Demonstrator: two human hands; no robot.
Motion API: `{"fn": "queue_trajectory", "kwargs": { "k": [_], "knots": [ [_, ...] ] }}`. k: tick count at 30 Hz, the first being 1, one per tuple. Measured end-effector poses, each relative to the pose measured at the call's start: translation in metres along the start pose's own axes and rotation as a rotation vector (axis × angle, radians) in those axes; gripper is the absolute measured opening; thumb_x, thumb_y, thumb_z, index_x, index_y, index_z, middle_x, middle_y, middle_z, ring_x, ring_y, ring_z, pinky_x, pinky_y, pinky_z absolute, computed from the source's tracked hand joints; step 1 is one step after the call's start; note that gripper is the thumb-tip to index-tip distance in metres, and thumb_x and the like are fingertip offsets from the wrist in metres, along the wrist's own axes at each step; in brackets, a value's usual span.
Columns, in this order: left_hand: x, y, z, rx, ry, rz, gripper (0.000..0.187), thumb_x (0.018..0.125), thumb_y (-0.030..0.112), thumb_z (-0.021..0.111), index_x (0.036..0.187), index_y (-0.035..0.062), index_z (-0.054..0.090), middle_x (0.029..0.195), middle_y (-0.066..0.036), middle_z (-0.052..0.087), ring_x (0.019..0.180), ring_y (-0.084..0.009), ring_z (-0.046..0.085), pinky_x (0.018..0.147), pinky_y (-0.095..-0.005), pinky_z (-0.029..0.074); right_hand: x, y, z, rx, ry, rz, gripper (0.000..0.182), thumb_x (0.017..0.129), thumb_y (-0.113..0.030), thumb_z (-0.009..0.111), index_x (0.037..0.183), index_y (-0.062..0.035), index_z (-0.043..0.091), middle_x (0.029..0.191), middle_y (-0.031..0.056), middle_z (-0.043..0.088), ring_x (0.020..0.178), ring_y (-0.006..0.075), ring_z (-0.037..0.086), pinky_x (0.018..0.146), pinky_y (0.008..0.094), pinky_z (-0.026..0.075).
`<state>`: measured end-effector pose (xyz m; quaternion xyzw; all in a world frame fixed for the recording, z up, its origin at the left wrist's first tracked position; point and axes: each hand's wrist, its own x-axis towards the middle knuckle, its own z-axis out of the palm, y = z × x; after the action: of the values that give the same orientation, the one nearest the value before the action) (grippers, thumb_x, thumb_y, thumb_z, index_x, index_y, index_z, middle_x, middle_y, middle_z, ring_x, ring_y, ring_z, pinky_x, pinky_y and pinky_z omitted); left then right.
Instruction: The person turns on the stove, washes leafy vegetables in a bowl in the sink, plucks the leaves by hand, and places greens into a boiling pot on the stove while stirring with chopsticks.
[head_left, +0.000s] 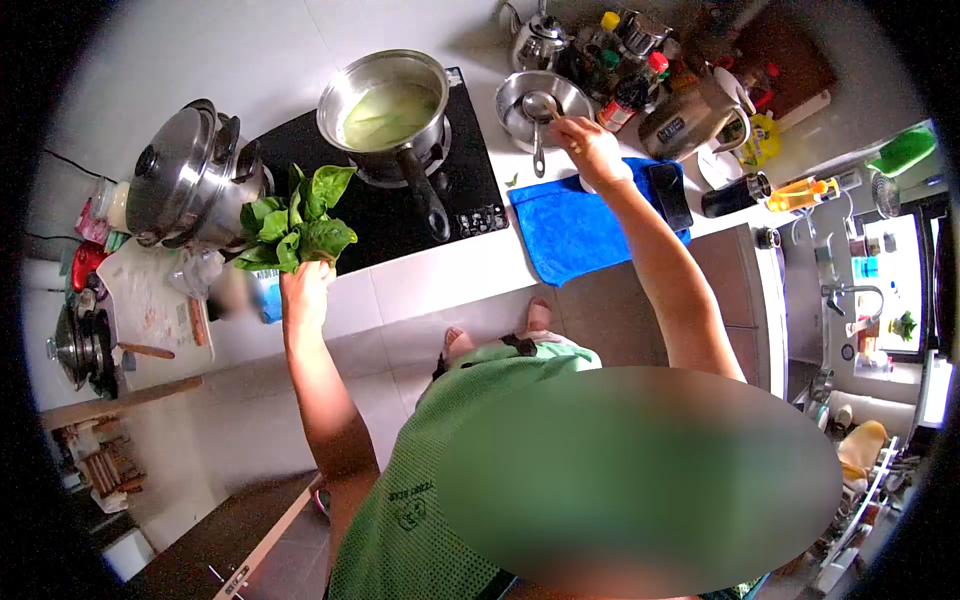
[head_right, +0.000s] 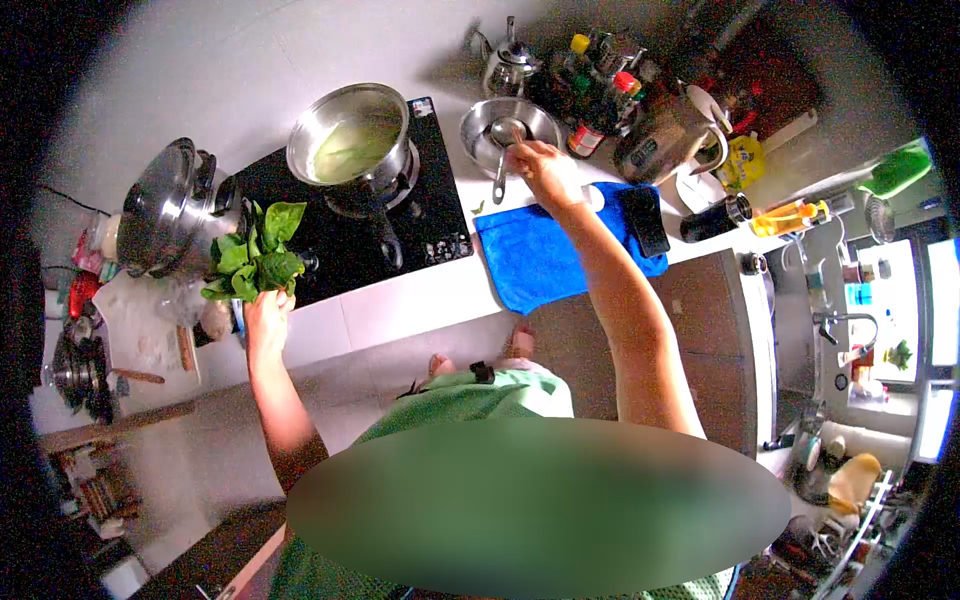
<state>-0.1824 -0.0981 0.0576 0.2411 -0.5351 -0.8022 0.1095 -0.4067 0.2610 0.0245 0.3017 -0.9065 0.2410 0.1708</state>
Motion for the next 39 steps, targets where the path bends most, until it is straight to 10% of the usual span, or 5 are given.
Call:
{"fn": "queue_trajectory", "kwargs": {
  "k": [9, 15, 21, 31, 39],
  "knots": [
    [-0.036, -0.016, 0.047, -0.041, 0.107, 0.069, 0.009, 0.076, -0.001, 0.041, 0.074, 0.0069, 0.045, 0.065, 0.001, 0.044, 0.052, -0.0061, 0.037, 0.044, -0.02, 0.029, -0.023, 0.033, 0.018, -0.046, -0.251, -0.115, 0.022, 0.073, -0.018, 0.053, 0.094, -0.012, 0.053, 0.093, 0.0099, 0.055, 0.084, 0.0279, 0.054, 0.073, 0.0368, 0.044],
    [-0.053, -0.028, 0.083, -0.082, 0.096, 0.071, 0.01, 0.074, -0.002, 0.038, 0.074, 0.005, 0.045, 0.068, -0.001, 0.045, 0.053, -0.0063, 0.036, 0.045, -0.02, 0.029, -0.03, 0.05, 0.021, 0.004, -0.012, -0.268, 0.033, 0.068, -0.011, 0.051, 0.101, -0.0099, 0.048, 0.097, 0.0141, 0.053, 0.086, 0.0296, 0.053, 0.075, 0.0393, 0.043],
    [-0.058, -0.039, 0.071, -0.077, 0.155, 0.04, 0.013, 0.076, -0.002, 0.037, 0.084, 0.0044, 0.046, 0.071, 0.0, 0.046, 0.053, -0.0056, 0.035, 0.045, -0.0199, 0.029, -0.092, 0.021, 0.02, 0.196, -0.283, 0.392, 0.021, 0.069, -0.014, 0.055, 0.088, -0.0091, 0.052, 0.086, 0.0109, 0.054, 0.079, 0.0295, 0.053, 0.07, 0.0371, 0.044],
    [-0.062, -0.046, 0.039, -0.186, 0.231, 0.043, 0.015, 0.069, -0.007, 0.042, 0.063, 0.0066, 0.038, 0.058, -0.001, 0.039, 0.049, -0.0088, 0.035, 0.042, -0.0227, 0.028, -0.065, -0.038, 0.094, -0.11, -0.52, 0.186, 0.05, 0.071, -0.032, 0.055, 0.112, -0.0051, 0.045, 0.117, 0.0146, 0.041, 0.108, 0.0322, 0.038, 0.091, 0.0373, 0.032],
    [-0.055, -0.053, 0.004, -0.276, 0.084, 0.011, 0.016, 0.077, -0.003, 0.041, 0.088, 0.0088, 0.043, 0.074, -0.002, 0.047, 0.056, -0.0086, 0.041, 0.045, -0.0191, 0.03, -0.078, -0.065, 0.073, 0.086, -0.187, -0.013, 0.034, 0.077, -0.014, 0.05, 0.106, 0.0023, 0.045, 0.105, 0.0181, 0.047, 0.096, 0.0333, 0.044, 0.084, 0.0385, 0.036]
  ]
}}
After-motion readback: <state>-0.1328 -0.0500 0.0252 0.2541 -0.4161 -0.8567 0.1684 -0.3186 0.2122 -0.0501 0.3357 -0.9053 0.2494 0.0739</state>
